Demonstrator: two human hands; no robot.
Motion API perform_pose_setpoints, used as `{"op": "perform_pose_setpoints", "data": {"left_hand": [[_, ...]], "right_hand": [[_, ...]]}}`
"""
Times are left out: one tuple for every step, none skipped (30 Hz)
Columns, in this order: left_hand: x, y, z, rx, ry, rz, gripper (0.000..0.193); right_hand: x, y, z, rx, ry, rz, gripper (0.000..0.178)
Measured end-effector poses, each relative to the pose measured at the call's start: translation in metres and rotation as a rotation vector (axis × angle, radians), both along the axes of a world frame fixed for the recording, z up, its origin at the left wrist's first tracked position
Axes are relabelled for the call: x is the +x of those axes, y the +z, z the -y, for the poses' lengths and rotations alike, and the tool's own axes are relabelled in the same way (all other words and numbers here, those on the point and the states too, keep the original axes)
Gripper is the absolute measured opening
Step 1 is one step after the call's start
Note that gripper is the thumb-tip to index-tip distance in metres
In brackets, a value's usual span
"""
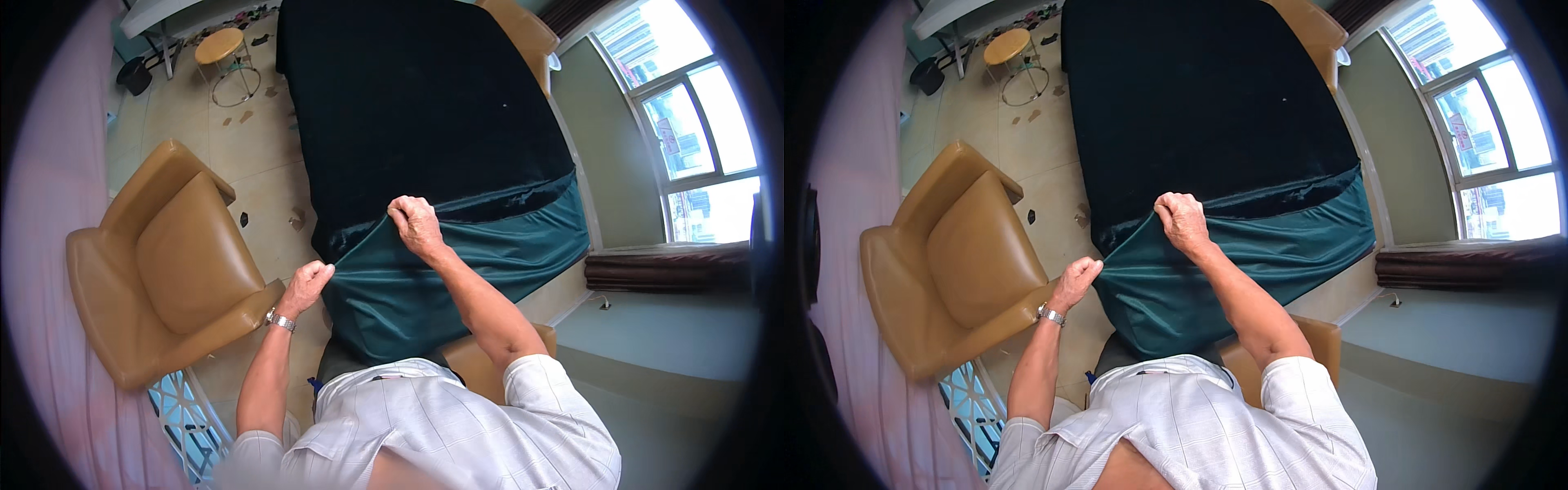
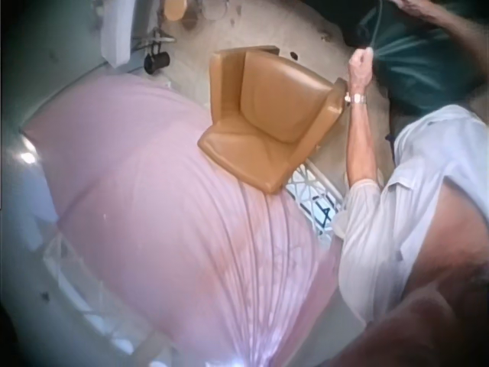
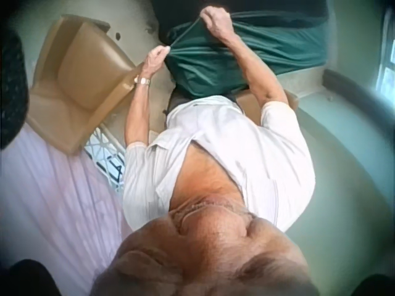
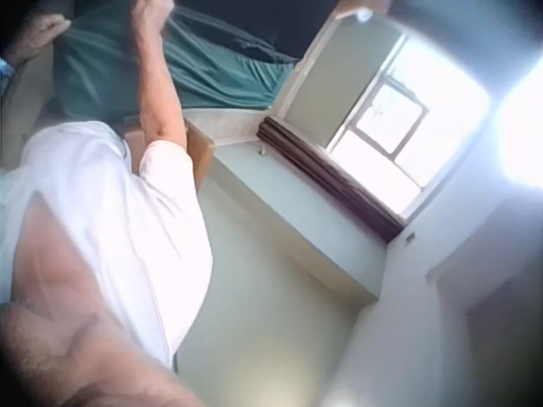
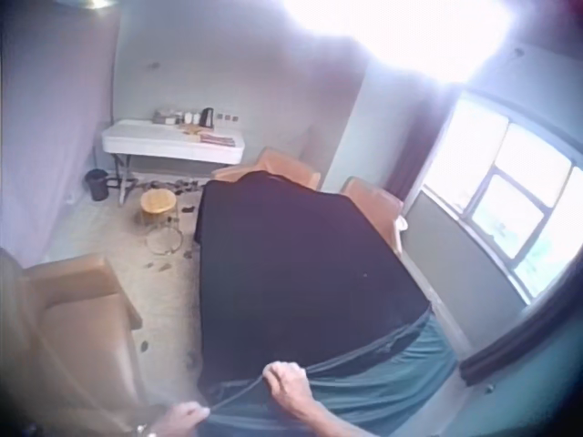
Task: The person folds a large dark green cloth on a table. They smooth the surface, fold the edges inward, and then fold the cloth in half multiple times to create a compact stack.
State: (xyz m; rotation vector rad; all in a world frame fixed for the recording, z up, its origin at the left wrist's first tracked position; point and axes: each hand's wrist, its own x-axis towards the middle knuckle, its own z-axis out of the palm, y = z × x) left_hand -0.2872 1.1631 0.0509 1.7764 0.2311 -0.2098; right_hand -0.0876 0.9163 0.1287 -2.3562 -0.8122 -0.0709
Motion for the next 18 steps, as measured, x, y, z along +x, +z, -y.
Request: {"op": "perform_pose_setpoints", "data": {"left_hand": [[-0.001,0.001,-0.001,-0.073,-0.022,-0.049,0.04],[-0.002,0.001,-0.001,-0.147,-0.044,-0.097,0.04],[-0.002,0.002,0.001,-0.221,-0.065,-0.146,0.041],[-0.005,-0.005,0.005,-0.591,-0.012,-0.258,0.044],[-0.002,0.006,0.009,-0.642,-0.027,-0.327,0.044],[0.001,0.018,0.009,-0.692,-0.042,-0.395,0.043],[0.006,0.028,0.007,-0.742,-0.055,-0.459,0.043],[0.01,0.029,0.005,-0.742,-0.102,-0.441,0.036],[0.014,0.03,0.002,-0.612,-0.209,-0.417,0.033],[0.021,0.04,0.001,-0.482,-0.324,-0.395,0.031],[0.028,0.048,0.001,-0.348,-0.434,-0.368,0.032],[0.035,0.05,0.003,-0.227,-0.51,-0.354,0.044],[0.036,0.048,0.005,-0.22,-0.468,-0.286,0.044],[0.037,0.045,0.007,-0.212,-0.426,-0.218,0.045],[0.038,0.042,0.008,-0.204,-0.384,-0.151,0.045],[0.045,0.042,0.005,-0.129,-0.334,-0.038,0.036],[0.048,0.041,0.008,-0.114,-0.262,0.051,0.031],[0.048,0.042,0.008,-0.133,-0.229,0.001,0.029]], "right_hand": [[-0.003,-0.001,0.001,0.017,0.015,-0.03,0.006],[-0.005,-0.002,0.003,0.034,0.03,-0.061,0.005],[-0.008,-0.002,0.005,0.052,0.044,-0.091,0.005],[-0.009,0.001,0.003,0.06,0.059,-0.109,0.006],[-0.01,0.001,0.006,0.057,0.071,-0.105,0.006],[-0.011,0.001,0.008,0.088,0.07,-0.154,0.006],[-0.012,0.005,0.008,0.12,0.074,-0.2,0.007],[-0.013,0.011,0.007,0.135,0.086,-0.209,0.006],[-0.014,0.014,0.005,0.144,0.079,-0.23,0.006],[-0.014,0.014,0.007,0.151,0.063,-0.251,0.006],[-0.014,0.016,0.007,0.16,0.05,-0.27,0.006],[-0.014,0.017,0.006,0.151,0.04,-0.263,0.005],[-0.013,0.018,0.005,0.165,0.017,-0.238,0.005],[-0.012,0.018,0.003,0.178,-0.006,-0.213,0.005],[-0.011,0.018,0.002,0.192,-0.029,-0.188,0.005],[-0.008,0.018,0.003,0.205,-0.046,-0.145,0.005],[-0.004,0.016,0.003,0.203,-0.067,-0.078,0.004],[-0.001,0.015,0.004,0.192,-0.079,-0.044,0.004]]}}
